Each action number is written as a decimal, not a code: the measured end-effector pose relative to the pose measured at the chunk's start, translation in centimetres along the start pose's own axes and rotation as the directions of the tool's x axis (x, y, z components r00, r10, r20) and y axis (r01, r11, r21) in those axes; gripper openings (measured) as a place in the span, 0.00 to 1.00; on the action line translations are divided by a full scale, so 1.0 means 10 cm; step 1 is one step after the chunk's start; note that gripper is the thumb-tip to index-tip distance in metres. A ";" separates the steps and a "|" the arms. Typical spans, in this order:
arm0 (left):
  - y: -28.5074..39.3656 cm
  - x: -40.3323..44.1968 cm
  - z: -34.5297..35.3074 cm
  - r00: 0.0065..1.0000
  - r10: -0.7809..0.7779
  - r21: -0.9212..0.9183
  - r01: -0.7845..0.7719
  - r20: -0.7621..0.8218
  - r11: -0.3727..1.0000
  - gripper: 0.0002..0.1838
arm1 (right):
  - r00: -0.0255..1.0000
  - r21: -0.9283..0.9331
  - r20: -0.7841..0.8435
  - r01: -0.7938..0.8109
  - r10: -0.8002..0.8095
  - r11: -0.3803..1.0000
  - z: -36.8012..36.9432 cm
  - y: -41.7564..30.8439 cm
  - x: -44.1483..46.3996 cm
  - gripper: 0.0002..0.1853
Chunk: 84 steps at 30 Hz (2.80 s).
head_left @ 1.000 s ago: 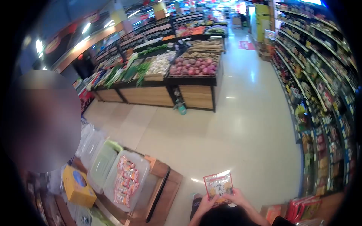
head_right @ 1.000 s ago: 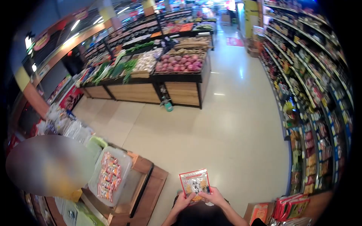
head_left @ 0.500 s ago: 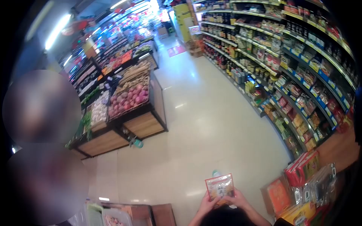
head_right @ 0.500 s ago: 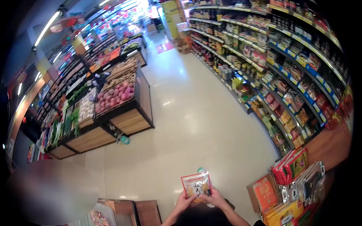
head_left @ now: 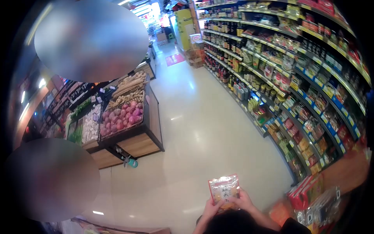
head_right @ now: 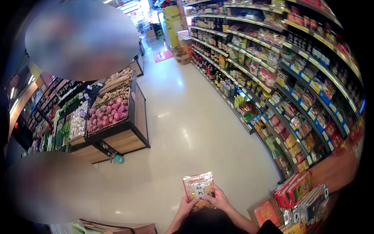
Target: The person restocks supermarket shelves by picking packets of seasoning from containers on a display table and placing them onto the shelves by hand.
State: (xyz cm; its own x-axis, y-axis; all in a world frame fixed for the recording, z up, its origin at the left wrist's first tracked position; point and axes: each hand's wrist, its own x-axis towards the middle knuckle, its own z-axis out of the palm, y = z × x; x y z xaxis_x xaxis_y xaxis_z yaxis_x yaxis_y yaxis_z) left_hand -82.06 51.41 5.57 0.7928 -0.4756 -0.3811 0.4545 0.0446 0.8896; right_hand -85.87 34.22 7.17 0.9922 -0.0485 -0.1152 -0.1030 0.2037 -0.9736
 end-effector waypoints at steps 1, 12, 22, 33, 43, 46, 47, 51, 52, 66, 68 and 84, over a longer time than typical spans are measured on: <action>0.03 0.06 -0.03 0.990 0.129 -0.050 -0.132 -0.057 0.990 0.15 | 0.998 0.000 0.062 0.007 -0.007 1.000 0.01 -0.06 0.15 0.31; 0.19 0.14 -0.61 0.835 0.228 -0.139 -0.337 -0.500 0.931 0.21 | 0.925 -0.149 0.355 -0.089 0.138 0.985 0.71 -0.40 1.23 0.18; -0.14 -0.26 -0.52 0.359 0.147 -0.071 -0.529 -0.922 0.846 0.19 | 0.381 -0.271 0.887 -0.029 0.262 0.962 1.39 -0.21 1.77 0.16; 0.28 0.17 0.09 -0.196 -0.070 0.088 -0.696 -0.978 0.712 0.20 | -0.121 -0.477 0.874 -0.023 0.471 0.879 1.72 -0.38 2.15 0.12; 0.31 0.27 0.28 -0.468 -0.305 0.242 -0.794 -0.830 0.557 0.14 | -0.366 -0.721 0.597 0.144 0.714 0.677 1.85 -0.37 2.16 0.13; 0.27 0.27 0.19 -0.419 -0.350 0.226 -0.850 -0.838 0.476 0.14 | -0.340 -0.707 0.620 0.150 0.707 0.691 1.90 -0.33 2.16 0.12; 0.28 0.24 0.16 -0.405 -0.331 0.218 -0.850 -0.852 0.480 0.14 | -0.324 -0.700 0.628 0.163 0.708 0.695 1.90 -0.32 2.16 0.12; 0.22 0.13 0.11 -0.317 -0.273 0.147 -0.853 -0.908 0.501 0.17 | -0.304 -0.509 0.808 0.074 0.505 0.858 1.94 -0.25 2.09 0.11; 0.17 0.08 0.10 -0.321 -0.271 0.151 -0.851 -0.908 0.503 0.17 | -0.295 -0.487 0.828 0.041 0.476 0.873 1.99 -0.26 2.04 0.10; 0.10 -0.44 0.05 -0.247 -0.135 0.063 -0.656 -0.960 0.752 0.20 | -0.266 -0.563 0.790 0.044 0.552 0.826 2.27 -0.03 1.72 0.13; 0.05 -0.41 -0.03 -0.251 -0.100 0.088 -0.640 -0.963 0.764 0.20 | -0.289 -0.522 0.798 0.107 0.529 0.846 2.27 -0.04 1.77 0.16; 0.65 0.66 -0.74 0.006 0.099 0.082 -0.517 -0.995 0.852 0.20 | -0.101 -0.481 0.876 -0.089 0.472 0.872 1.98 -0.29 3.18 0.21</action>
State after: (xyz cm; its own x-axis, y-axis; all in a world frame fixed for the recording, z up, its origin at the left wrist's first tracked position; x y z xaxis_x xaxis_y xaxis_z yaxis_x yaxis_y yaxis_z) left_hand -70.86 55.06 6.97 0.4542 0.8757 -0.1641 -0.0561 0.2119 0.9757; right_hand -52.61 51.40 10.26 -0.0871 0.9573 -0.2756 -0.2124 -0.2881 -0.9337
